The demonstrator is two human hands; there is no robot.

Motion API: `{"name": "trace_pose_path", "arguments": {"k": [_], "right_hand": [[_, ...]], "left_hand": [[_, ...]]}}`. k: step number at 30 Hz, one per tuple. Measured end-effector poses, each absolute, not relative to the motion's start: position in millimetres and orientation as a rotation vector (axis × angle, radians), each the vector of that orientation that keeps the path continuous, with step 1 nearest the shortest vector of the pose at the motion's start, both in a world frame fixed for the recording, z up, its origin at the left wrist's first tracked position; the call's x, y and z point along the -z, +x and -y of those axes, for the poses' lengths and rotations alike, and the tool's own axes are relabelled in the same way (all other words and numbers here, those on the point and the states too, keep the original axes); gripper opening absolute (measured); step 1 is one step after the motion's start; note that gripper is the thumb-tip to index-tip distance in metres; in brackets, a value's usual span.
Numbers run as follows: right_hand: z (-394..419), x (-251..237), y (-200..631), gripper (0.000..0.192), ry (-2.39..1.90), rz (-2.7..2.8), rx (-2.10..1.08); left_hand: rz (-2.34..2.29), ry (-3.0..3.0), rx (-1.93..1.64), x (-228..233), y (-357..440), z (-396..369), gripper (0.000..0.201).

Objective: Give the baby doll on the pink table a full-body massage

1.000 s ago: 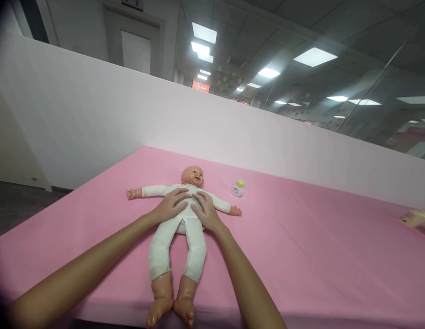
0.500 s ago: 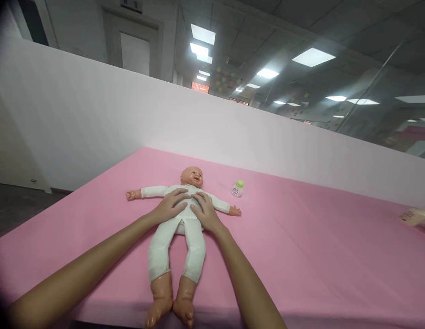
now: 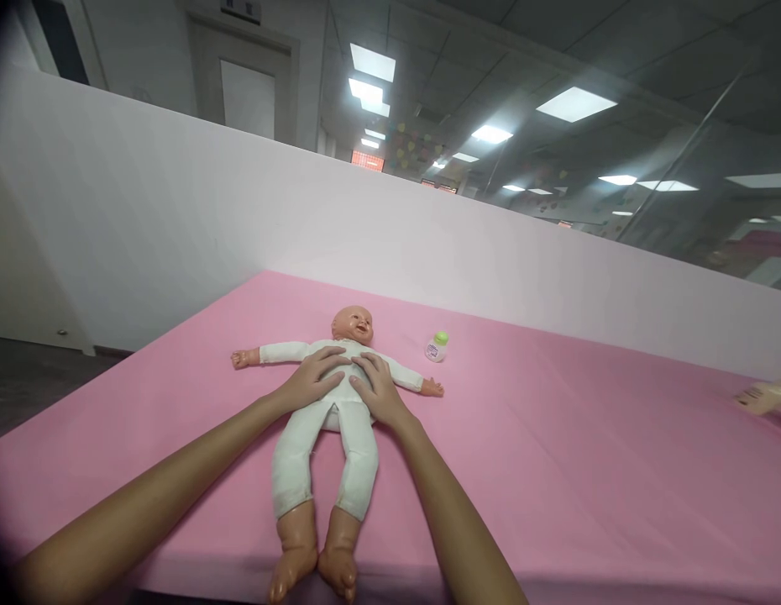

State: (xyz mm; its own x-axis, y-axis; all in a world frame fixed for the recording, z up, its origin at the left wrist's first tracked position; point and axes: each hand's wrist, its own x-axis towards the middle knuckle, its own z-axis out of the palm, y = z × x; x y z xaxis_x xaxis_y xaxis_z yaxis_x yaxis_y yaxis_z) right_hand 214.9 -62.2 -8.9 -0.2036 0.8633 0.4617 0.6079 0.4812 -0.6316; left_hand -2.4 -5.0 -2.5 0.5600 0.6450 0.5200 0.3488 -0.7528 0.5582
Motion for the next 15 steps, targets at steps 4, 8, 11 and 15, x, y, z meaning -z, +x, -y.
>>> {"name": "trace_pose_path", "arguments": {"k": [4,8,11,15], "right_hand": [[62.3,8.9,214.9,0.043,-1.226,1.922,-0.390],[62.4,9.1,214.8,0.043,-1.232,1.921,-0.391],[62.6,8.8,214.9,0.043,-1.231,1.921,-0.394],[62.3,8.7,215.1,0.043,-1.230,1.915,-0.400]], "left_hand": [[-0.809,2.404,-1.025,2.6,-2.5,4.9,0.035],[-0.814,2.398,-1.030,2.0,-2.4,5.5,0.035],[-0.814,2.398,-1.029,2.1,-2.3,5.5,0.035],[-0.812,2.401,-1.027,2.3,-2.5,5.5,0.035]]}}
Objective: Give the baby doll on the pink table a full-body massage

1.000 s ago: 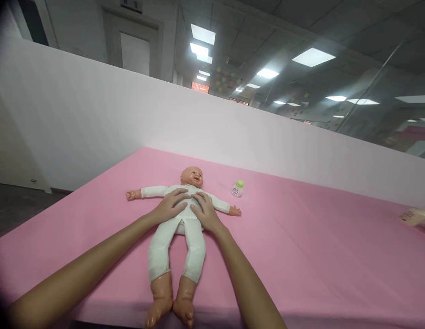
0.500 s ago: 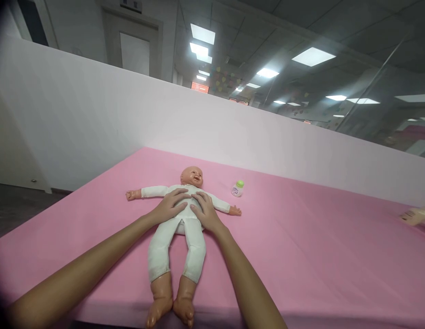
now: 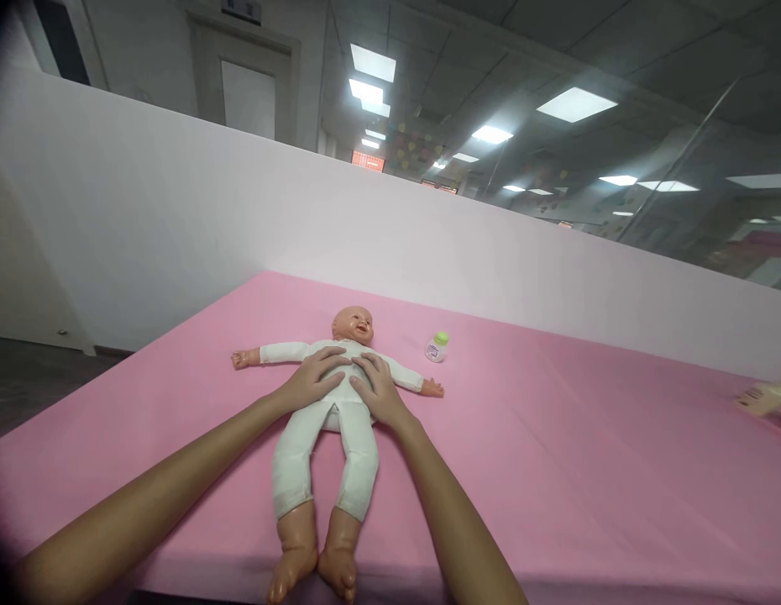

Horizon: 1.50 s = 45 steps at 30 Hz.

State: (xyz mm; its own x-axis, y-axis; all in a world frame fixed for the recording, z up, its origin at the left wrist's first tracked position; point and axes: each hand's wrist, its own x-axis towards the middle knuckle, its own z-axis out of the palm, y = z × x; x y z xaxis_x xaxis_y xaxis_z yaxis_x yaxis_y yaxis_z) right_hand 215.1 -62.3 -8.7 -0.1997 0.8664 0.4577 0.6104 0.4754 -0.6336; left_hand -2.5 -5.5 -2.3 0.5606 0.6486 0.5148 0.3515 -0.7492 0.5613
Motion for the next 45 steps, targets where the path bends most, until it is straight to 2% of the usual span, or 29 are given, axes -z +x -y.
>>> {"name": "trace_pose_path", "arguments": {"k": [45], "right_hand": [[60.6,10.7,216.2,0.044,-1.233,1.910,-0.425]], "left_hand": [[-0.815,2.413,-1.013,2.1,-1.9,5.2,0.034]]}}
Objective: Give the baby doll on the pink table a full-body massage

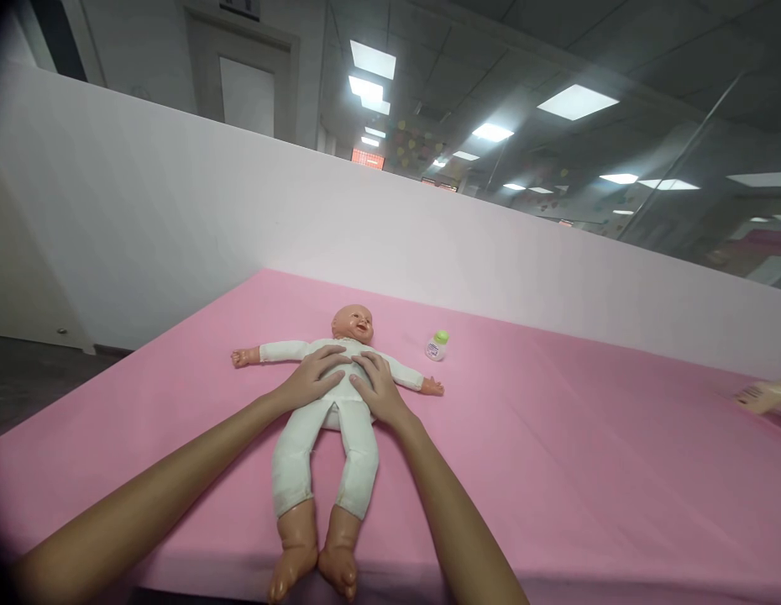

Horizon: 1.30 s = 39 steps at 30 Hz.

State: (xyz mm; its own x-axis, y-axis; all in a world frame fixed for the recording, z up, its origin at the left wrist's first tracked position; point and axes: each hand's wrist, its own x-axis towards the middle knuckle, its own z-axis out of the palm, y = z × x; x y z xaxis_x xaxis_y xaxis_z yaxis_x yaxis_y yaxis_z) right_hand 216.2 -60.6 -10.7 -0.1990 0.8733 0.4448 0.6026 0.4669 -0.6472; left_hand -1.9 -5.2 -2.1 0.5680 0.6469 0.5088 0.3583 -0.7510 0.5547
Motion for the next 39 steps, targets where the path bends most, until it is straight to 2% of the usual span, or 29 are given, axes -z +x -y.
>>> {"name": "trace_pose_path", "arguments": {"k": [30,39], "right_hand": [[57.9,14.8,219.2,0.039,-1.197,1.928,-0.404],[64.1,6.6,218.5,0.054,-1.262,1.936,-0.469]], "left_hand": [[-0.802,2.437,-1.031,3.0,-0.9,4.0,0.035],[-0.809,2.421,-1.016,1.6,-1.8,5.9,0.035]]}}
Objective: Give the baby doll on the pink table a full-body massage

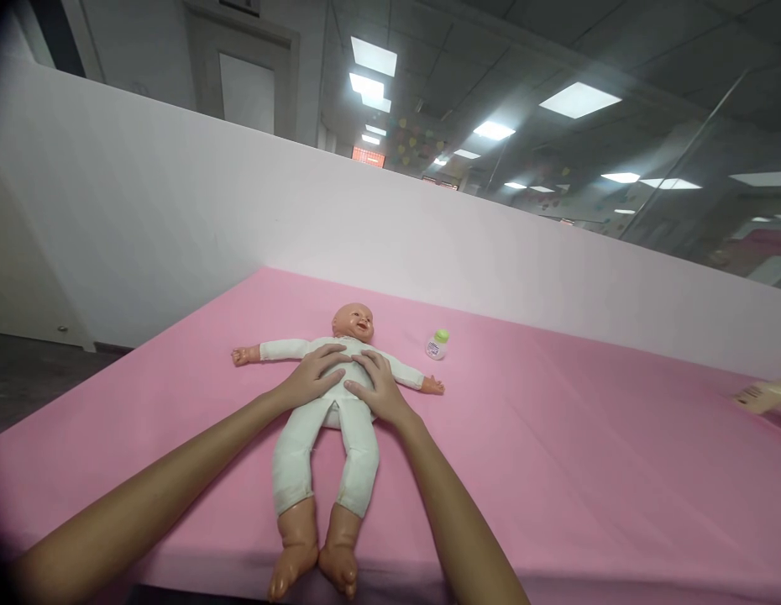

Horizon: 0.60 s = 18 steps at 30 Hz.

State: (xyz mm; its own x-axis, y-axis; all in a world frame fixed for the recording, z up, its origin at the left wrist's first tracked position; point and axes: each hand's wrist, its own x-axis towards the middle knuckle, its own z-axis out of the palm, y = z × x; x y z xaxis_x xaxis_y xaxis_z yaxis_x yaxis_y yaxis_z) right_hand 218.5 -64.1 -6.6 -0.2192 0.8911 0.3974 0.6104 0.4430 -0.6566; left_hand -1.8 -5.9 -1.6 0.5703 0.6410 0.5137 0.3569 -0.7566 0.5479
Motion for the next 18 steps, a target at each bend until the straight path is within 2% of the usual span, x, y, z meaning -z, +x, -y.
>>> {"name": "trace_pose_path", "arguments": {"k": [5,18], "right_hand": [[62.7,7.5,216.4,0.048,-1.253,1.918,-0.443],[61.2,9.4,216.3,0.044,-1.235,1.923,-0.421]], "left_hand": [[-0.813,2.416,-1.024,1.3,-1.6,6.3,0.035],[-0.796,2.432,-1.021,1.5,-1.7,4.6,0.036]]}}
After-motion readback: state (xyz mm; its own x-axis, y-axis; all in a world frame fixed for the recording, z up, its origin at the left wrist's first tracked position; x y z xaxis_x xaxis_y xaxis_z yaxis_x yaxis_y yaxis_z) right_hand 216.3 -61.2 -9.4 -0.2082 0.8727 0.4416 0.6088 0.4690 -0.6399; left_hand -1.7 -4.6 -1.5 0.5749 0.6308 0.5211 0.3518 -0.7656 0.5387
